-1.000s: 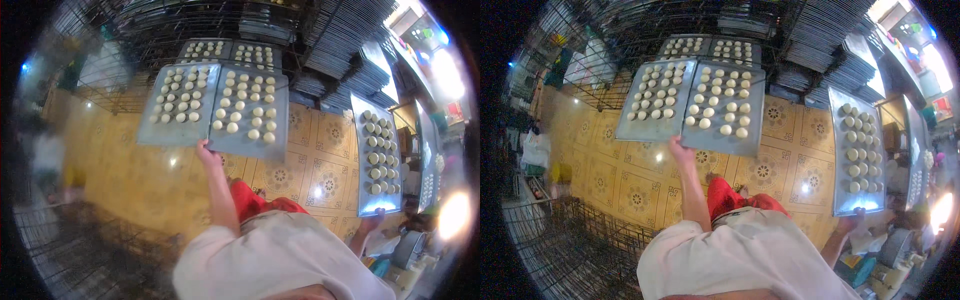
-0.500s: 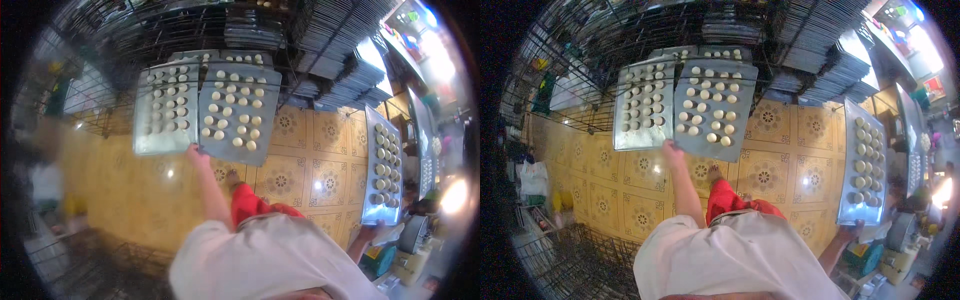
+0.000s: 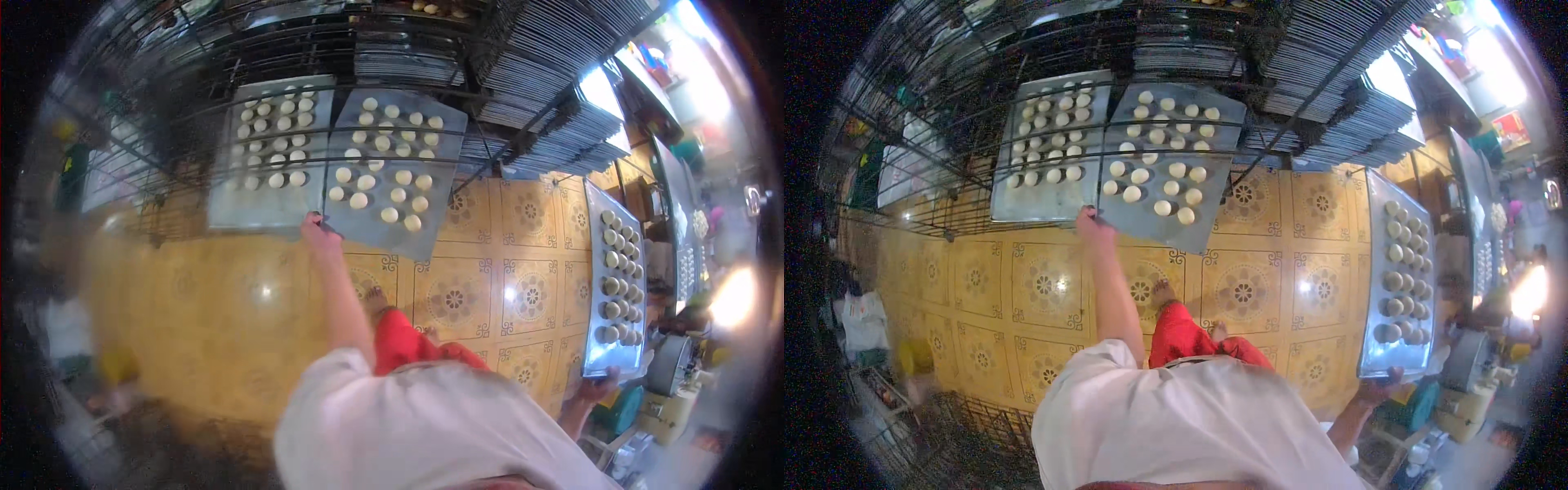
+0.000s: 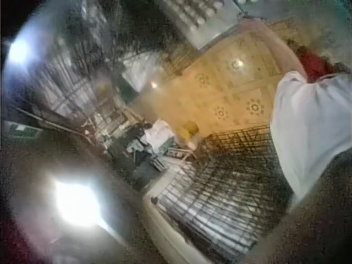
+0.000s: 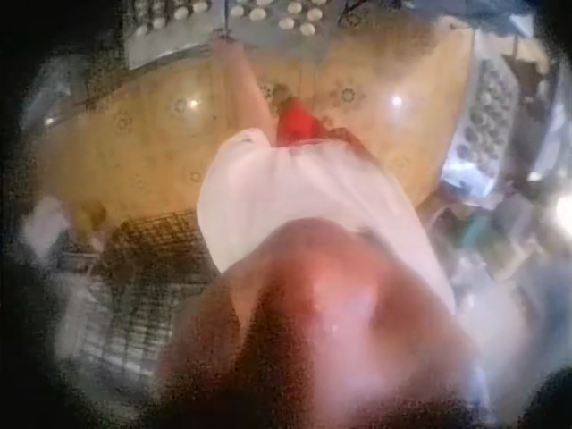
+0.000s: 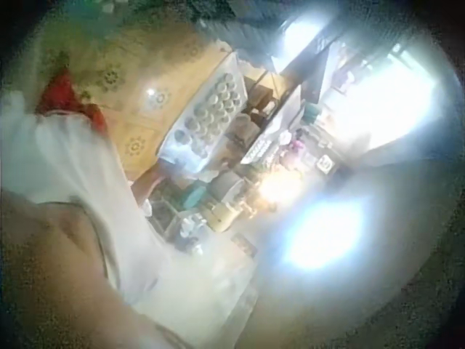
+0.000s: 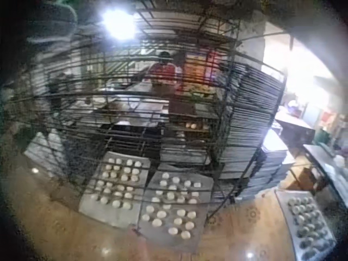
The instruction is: The person rolls pieces of dough into balls by hand, places them onto baking trays, and transfers the filled trays onto a metal rack before shaping more dough balls on the table.
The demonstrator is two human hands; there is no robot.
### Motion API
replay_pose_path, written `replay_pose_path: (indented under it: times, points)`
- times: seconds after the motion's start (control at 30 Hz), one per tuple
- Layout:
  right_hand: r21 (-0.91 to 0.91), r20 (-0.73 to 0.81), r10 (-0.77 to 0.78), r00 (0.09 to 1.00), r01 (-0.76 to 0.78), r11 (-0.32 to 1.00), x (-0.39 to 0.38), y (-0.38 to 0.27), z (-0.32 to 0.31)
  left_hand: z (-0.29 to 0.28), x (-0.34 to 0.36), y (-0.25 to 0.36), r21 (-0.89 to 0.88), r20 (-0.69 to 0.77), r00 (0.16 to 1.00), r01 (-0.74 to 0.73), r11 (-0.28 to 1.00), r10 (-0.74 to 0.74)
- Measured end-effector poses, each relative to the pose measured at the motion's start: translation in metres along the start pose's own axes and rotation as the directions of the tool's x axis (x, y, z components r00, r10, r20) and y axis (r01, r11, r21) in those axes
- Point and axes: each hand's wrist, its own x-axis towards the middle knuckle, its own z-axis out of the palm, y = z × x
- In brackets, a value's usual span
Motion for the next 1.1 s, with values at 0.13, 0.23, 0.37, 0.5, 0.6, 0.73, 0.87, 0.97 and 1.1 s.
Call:
replay_pose_path:
  times: [0.13,0.23,0.37,0.5,0.6,0.73,0.87,0.97,1.1]
  points:
    - [-0.088,0.054,0.078,0.996,-0.073,0.993,-0.016,-0.034,-0.004,0.049,-0.02,0.001,0.056,-0.049,0.998,-0.034,0.998,0.037]
    - [0.157,0.004,0.204,0.979,-0.202,0.967,-0.03,-0.055,0.014,0.064,0.0,-0.011,-0.039,0.006,0.994,0.107,0.994,-0.106]
    - [0.491,0.026,0.428,0.903,-0.385,0.782,-0.043,-0.119,0.083,0.045,0.038,-0.031,-0.09,-0.036,0.997,0.07,0.994,-0.073]
    - [0.331,0.007,0.344,0.939,-0.327,0.885,-0.049,-0.101,0.067,0.055,0.041,-0.035,0.013,0.031,0.999,0.039,0.999,-0.039]
    - [0.156,0.055,0.244,0.968,-0.25,0.956,-0.047,-0.095,0.057,0.064,0.061,-0.052,0.142,0.08,0.995,-0.062,0.988,0.051]
    - [0.146,0.005,0.249,0.968,-0.247,0.958,-0.049,-0.098,0.052,0.092,0.03,-0.074,-0.121,0.05,0.995,0.091,0.988,-0.085]
    - [-0.002,-0.098,0.246,0.964,-0.248,0.969,-0.056,-0.106,0.077,0.056,-0.027,-0.144,0.699,0.674,0.641,-0.714,-0.035,0.367]
    - [0.473,-0.063,0.425,0.903,-0.348,0.809,-0.066,-0.093,0.044,0.076,-0.024,-0.195,0.654,0.33,0.935,-0.327,0.682,0.131]
    - [0.526,0.056,0.431,0.9,-0.394,0.754,-0.075,-0.124,0.085,0.08,0.0,-0.22,0.47,0.193,0.977,-0.175,0.865,0.093]
